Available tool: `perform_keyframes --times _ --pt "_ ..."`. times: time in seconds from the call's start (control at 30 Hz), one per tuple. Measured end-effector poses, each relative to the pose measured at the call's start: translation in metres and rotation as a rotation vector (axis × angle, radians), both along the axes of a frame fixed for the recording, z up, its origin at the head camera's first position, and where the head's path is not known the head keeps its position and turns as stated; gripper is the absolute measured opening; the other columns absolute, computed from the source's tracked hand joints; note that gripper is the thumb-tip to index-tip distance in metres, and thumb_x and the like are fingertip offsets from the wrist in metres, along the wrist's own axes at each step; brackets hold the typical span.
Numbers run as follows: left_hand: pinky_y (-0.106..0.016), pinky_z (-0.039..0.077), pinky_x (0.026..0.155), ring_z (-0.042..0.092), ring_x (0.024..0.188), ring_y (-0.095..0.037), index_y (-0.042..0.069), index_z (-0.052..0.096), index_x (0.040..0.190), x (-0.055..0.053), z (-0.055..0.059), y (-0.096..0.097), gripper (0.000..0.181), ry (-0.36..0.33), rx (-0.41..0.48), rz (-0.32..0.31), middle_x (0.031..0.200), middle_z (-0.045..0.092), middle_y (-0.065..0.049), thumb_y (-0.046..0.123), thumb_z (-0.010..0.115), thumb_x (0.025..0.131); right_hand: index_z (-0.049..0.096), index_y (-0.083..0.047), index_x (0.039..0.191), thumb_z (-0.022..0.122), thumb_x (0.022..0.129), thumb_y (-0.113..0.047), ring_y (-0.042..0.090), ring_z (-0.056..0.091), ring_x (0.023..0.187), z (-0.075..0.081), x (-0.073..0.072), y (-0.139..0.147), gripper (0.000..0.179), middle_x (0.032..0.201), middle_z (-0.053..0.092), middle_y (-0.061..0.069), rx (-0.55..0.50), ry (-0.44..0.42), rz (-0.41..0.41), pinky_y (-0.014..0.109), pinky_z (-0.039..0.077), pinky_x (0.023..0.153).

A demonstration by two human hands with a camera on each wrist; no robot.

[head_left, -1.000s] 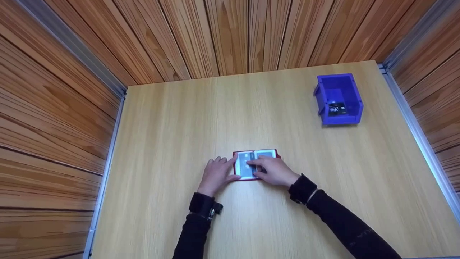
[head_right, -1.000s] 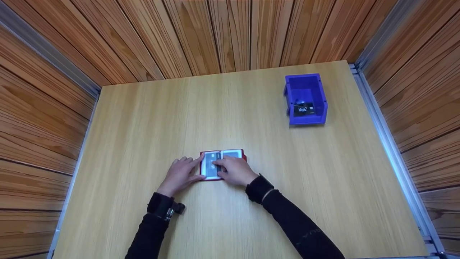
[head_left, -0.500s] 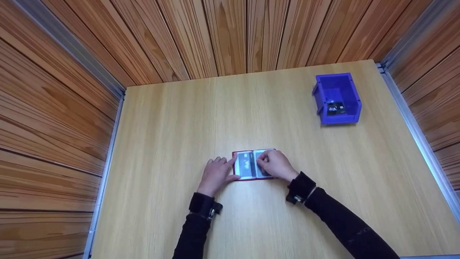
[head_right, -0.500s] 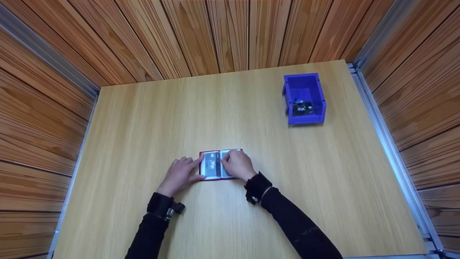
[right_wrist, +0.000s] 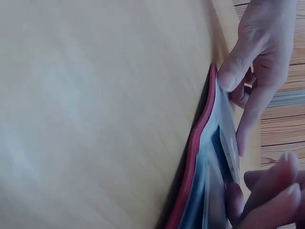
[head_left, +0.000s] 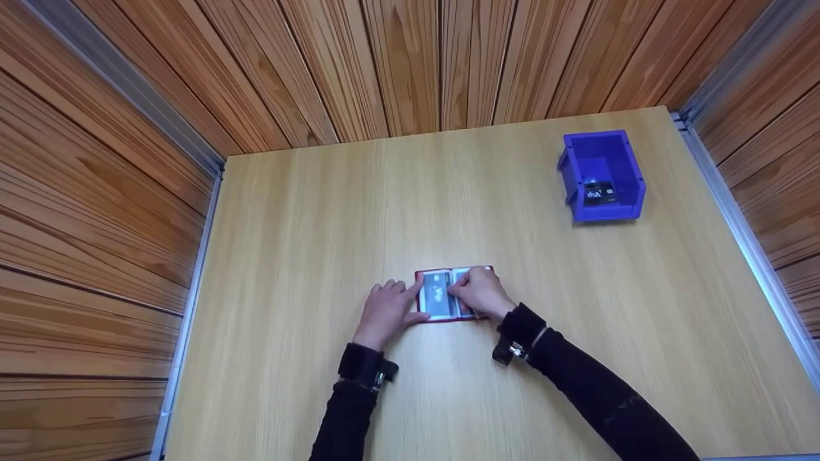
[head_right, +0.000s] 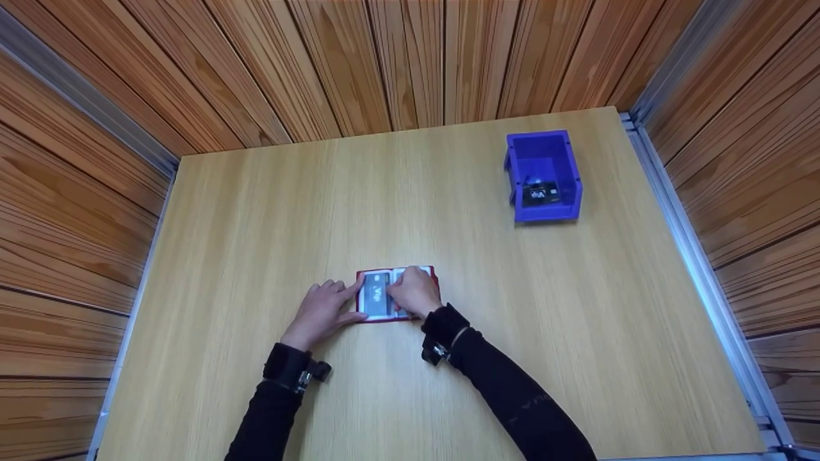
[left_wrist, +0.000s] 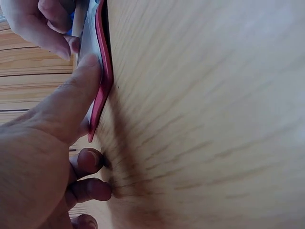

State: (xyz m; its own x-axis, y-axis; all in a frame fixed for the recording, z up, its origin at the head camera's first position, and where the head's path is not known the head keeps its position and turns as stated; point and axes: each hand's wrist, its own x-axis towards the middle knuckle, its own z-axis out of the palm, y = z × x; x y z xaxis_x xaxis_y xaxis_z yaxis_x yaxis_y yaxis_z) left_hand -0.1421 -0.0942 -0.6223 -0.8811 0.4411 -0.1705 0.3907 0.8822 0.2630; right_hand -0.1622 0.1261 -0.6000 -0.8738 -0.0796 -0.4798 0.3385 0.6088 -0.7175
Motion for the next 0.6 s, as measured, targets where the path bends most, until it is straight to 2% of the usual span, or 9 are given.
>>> perform_keyframes --times 0.23,0.37,0.5,0.6 --pt "-0.04 0.043 0.088 0.059 0.105 -0.025 0.023 0.043 0.159 -0.0004 -0.0002 -0.0005 0.084 -0.007 -0.005 0.002 0.114 0.068 -0.008 0.06 0.069 0.09 0.075 -0.009 0.077 0.074 0.094 -0.016 0.006 0.048 0.043 -0.0032 -0.0003 -0.0047 0.019 0.051 0.054 -0.006 0.028 0.003 -0.053 0.021 0.038 0.042" --pt "-0.04 0.043 0.089 0.058 0.106 -0.025 0.023 0.041 0.16 -0.0004 -0.0002 -0.0004 0.084 -0.019 -0.01 0.003 0.117 0.068 -0.009 0.061 0.068 0.09 0.075 -0.007 0.078 0.073 0.095 -0.015 0.006 0.045 0.042 -0.0044 -0.001 -0.0054 0.018 0.053 0.052 -0.007 0.021 -0.011 -0.059 0.022 0.036 0.041" --pt "-0.039 0.042 0.09 0.056 0.103 -0.023 0.024 0.04 0.161 -0.0003 -0.0006 0.0002 0.084 -0.035 -0.014 0.009 0.114 0.067 -0.008 0.062 0.067 0.09 0.075 -0.006 0.081 0.072 0.095 -0.014 0.007 0.046 0.045 -0.0053 -0.0015 -0.0046 0.017 0.057 0.051 -0.007 0.011 -0.025 -0.059 0.022 0.036 0.042" --pt "-0.038 0.042 0.088 0.055 0.1 -0.022 0.025 0.04 0.16 -0.0001 -0.0006 0.0006 0.084 -0.031 -0.023 0.013 0.111 0.066 -0.007 0.062 0.067 0.09 0.074 -0.006 0.078 0.072 0.095 -0.013 0.007 0.046 0.049 -0.0055 -0.0013 -0.0032 0.018 0.058 0.05 -0.007 -0.007 -0.025 -0.063 0.022 0.036 0.044"
